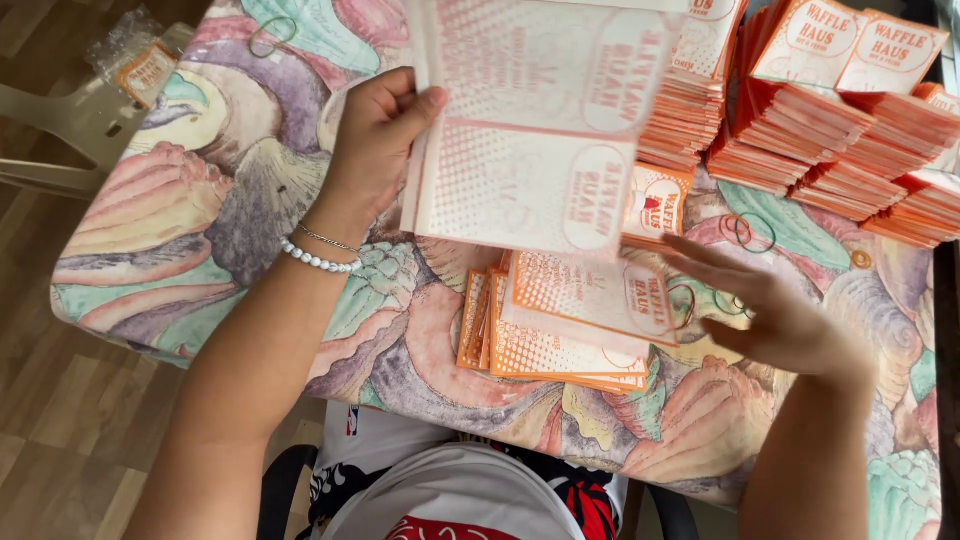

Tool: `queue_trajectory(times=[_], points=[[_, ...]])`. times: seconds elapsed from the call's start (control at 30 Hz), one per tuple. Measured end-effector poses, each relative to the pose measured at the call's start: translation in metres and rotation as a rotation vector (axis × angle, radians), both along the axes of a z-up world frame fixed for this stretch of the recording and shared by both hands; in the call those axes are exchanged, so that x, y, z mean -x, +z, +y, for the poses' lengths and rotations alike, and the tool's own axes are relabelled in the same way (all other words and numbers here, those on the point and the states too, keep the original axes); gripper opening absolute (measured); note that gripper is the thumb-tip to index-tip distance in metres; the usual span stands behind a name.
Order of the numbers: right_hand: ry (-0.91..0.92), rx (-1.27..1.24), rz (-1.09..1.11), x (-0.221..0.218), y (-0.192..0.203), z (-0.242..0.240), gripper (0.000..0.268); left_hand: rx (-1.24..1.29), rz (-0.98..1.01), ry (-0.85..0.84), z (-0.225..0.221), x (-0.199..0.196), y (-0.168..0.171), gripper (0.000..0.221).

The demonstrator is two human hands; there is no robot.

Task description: The person is sorting and organizing stacks of orange paper bags on a table, occasionally unfolding them to check or align them.

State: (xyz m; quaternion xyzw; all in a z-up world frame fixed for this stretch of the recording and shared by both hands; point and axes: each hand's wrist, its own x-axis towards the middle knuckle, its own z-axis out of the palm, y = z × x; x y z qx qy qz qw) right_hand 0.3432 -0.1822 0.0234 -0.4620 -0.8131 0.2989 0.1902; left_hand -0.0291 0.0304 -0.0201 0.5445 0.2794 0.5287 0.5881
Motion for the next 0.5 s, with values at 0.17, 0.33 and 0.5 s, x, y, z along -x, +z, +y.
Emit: queue_trajectory(times=[0.17, 0.33, 0.5], points=[[-0.585, -0.129, 0.733, -0.008, -0.023, 0.000, 0.052, -0.046, 0.046, -0.163, -0.029, -0.020, 0.014, 0.018], [-0.724, -0.255, 0.856, 0.022, -0.043, 0.015, 0.045, -0.083, 0.050, -0.237, -0.051, -0.040, 0.006, 0.011], [-0.990, -0.289, 0.847, 0.031, -0.055, 0.015, 0.020, -0.044, 0.039, -0.342, -0.058, -0.043, 0.006, 0.008]])
